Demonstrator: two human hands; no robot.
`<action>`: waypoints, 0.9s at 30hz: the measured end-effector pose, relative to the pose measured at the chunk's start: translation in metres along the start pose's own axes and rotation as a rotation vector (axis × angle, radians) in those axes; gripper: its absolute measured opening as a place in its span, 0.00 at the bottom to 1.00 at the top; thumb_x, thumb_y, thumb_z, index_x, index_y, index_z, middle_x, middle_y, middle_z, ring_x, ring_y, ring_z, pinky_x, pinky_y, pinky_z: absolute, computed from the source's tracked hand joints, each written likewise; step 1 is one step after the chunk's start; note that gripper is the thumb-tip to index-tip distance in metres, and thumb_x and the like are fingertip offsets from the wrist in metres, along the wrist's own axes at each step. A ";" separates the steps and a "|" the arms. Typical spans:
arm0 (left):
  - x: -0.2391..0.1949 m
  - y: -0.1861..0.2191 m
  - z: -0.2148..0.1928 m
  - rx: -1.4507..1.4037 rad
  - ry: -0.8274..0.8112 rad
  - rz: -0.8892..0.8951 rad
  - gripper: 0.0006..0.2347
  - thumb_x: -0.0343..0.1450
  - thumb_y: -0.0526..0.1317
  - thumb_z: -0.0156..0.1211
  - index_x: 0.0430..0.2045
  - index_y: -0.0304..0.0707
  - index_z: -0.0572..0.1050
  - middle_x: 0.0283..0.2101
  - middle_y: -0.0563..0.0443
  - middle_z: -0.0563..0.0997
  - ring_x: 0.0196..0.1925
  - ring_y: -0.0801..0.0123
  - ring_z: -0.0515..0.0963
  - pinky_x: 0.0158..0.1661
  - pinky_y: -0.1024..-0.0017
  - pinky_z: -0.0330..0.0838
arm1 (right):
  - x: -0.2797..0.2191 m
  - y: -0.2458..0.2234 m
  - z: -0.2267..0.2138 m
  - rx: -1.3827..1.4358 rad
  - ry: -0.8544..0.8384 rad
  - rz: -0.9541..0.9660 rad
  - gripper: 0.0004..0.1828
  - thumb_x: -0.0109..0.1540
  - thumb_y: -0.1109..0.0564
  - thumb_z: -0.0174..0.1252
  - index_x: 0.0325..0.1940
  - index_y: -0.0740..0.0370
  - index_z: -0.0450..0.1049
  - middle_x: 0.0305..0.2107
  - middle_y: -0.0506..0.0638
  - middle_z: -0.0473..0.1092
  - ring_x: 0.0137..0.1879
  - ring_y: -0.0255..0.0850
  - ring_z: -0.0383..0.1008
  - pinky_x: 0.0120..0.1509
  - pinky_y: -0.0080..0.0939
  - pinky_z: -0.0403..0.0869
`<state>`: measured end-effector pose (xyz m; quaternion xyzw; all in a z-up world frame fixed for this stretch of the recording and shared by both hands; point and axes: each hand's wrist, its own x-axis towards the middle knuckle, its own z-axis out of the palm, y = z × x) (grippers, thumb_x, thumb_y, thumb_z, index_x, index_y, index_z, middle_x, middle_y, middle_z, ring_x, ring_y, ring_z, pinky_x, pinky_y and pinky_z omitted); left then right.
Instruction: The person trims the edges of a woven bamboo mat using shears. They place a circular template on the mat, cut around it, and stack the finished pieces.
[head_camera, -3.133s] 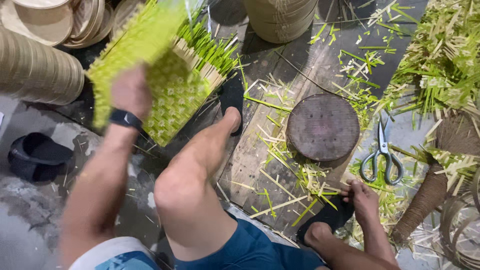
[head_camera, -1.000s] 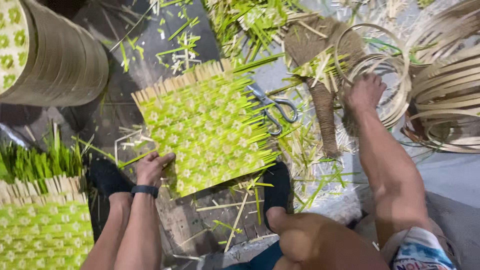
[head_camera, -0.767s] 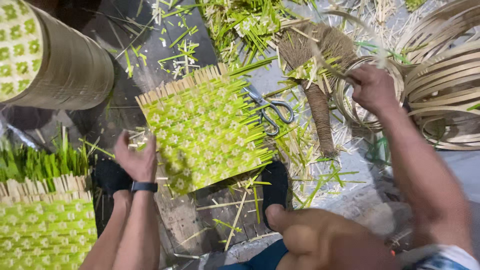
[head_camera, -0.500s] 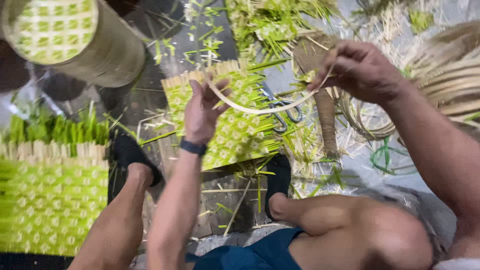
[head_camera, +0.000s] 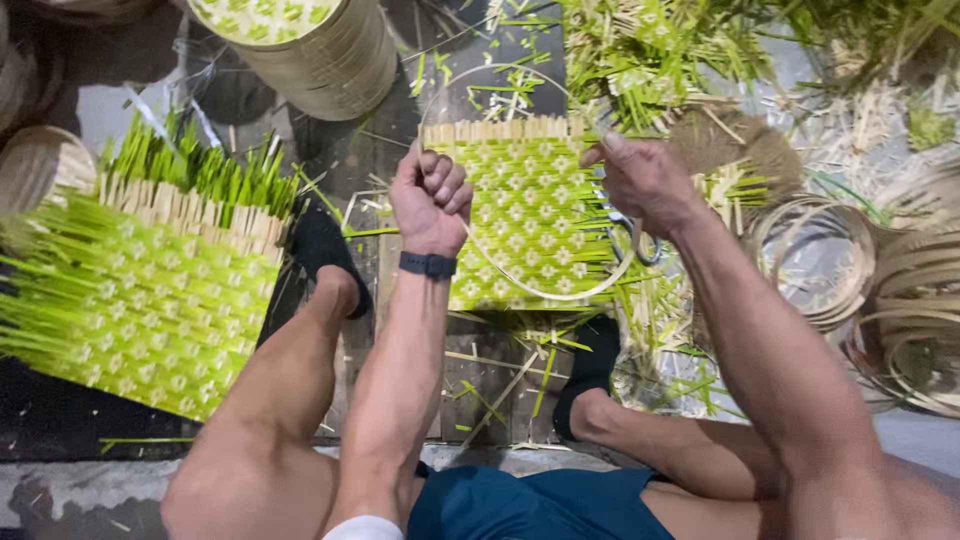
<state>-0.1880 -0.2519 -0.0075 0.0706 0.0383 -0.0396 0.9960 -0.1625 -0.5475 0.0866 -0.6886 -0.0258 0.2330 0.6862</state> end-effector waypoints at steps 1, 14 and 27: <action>0.002 0.004 -0.003 0.056 0.042 0.003 0.15 0.79 0.43 0.53 0.20 0.43 0.64 0.19 0.59 0.60 0.18 0.76 0.58 0.18 0.76 0.52 | 0.004 0.007 0.004 0.133 -0.053 -0.027 0.25 0.71 0.39 0.52 0.49 0.67 0.74 0.16 0.36 0.50 0.19 0.27 0.47 0.20 0.32 0.49; -0.047 -0.068 0.008 0.173 0.160 -0.080 0.14 0.75 0.47 0.53 0.49 0.41 0.75 0.38 0.48 0.81 0.41 0.65 0.83 0.49 0.54 0.81 | 0.024 0.072 0.004 0.743 0.395 -0.351 0.14 0.71 0.47 0.50 0.46 0.60 0.70 0.27 0.45 0.63 0.31 0.37 0.66 0.33 0.40 0.69; -0.026 -0.045 0.056 0.898 0.200 -0.567 0.32 0.67 0.70 0.39 0.17 0.39 0.74 0.15 0.60 0.67 0.13 0.79 0.59 0.15 0.77 0.50 | -0.018 -0.026 0.068 -1.027 -0.025 -1.078 0.10 0.58 0.56 0.71 0.40 0.59 0.78 0.34 0.50 0.73 0.40 0.45 0.75 0.40 0.44 0.74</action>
